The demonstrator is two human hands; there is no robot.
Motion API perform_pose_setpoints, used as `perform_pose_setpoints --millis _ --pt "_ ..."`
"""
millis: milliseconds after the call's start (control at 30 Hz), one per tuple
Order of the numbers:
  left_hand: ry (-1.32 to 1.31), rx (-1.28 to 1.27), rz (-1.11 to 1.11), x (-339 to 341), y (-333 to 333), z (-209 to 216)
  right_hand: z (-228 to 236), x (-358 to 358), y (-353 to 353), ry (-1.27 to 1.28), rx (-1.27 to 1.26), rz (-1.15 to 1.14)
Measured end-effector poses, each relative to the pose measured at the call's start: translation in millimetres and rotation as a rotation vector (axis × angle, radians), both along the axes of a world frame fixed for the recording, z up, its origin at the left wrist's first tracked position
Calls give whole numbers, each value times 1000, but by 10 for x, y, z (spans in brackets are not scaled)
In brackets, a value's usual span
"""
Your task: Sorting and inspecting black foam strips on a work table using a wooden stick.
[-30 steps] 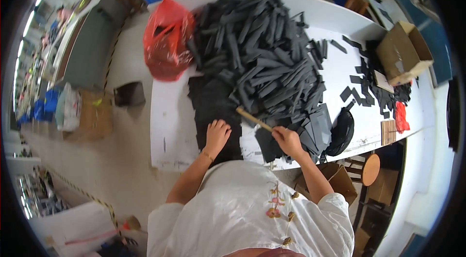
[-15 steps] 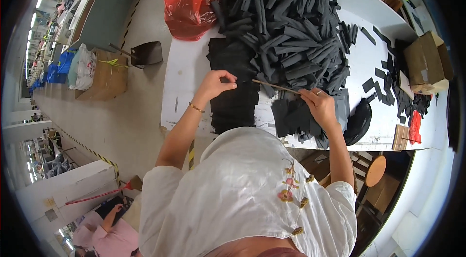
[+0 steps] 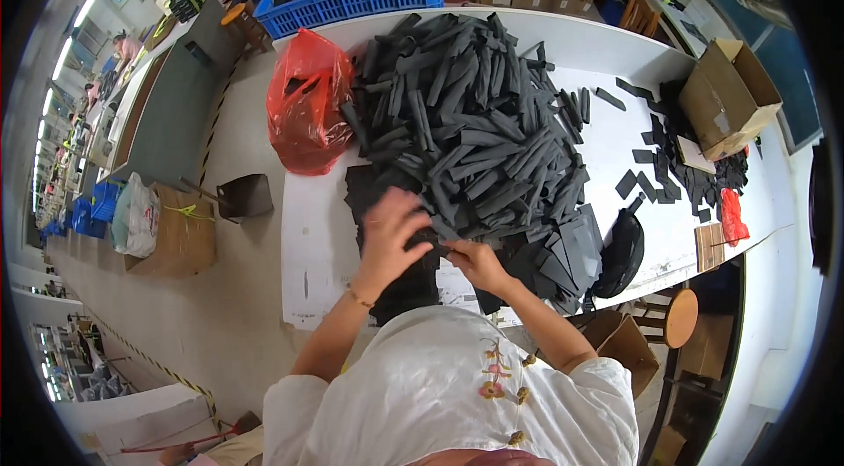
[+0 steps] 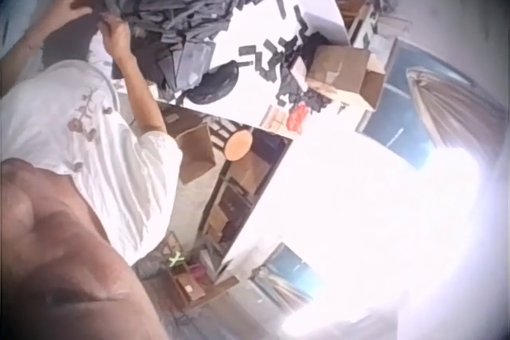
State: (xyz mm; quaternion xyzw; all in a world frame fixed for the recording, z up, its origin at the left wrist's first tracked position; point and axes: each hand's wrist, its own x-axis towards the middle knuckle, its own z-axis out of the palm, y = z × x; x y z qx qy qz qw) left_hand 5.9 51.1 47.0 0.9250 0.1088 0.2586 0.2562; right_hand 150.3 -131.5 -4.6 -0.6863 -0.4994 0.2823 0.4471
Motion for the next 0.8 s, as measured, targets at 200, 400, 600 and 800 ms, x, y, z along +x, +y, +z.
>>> perform_pose_setpoints --millis 200,400,600,800 --pt "-516 -1959 -40 6 -176 -138 -70 -282 149 424 -22 -136" --pt "-684 -2003 138 216 -414 -515 -12 -618 409 18 164 -348" --pt "-633 -2018 179 201 -394 -309 -2 -628 332 12 49 -331" --pt "-641 -2049 163 231 -449 -422 -7 -648 359 -30 94 -356"
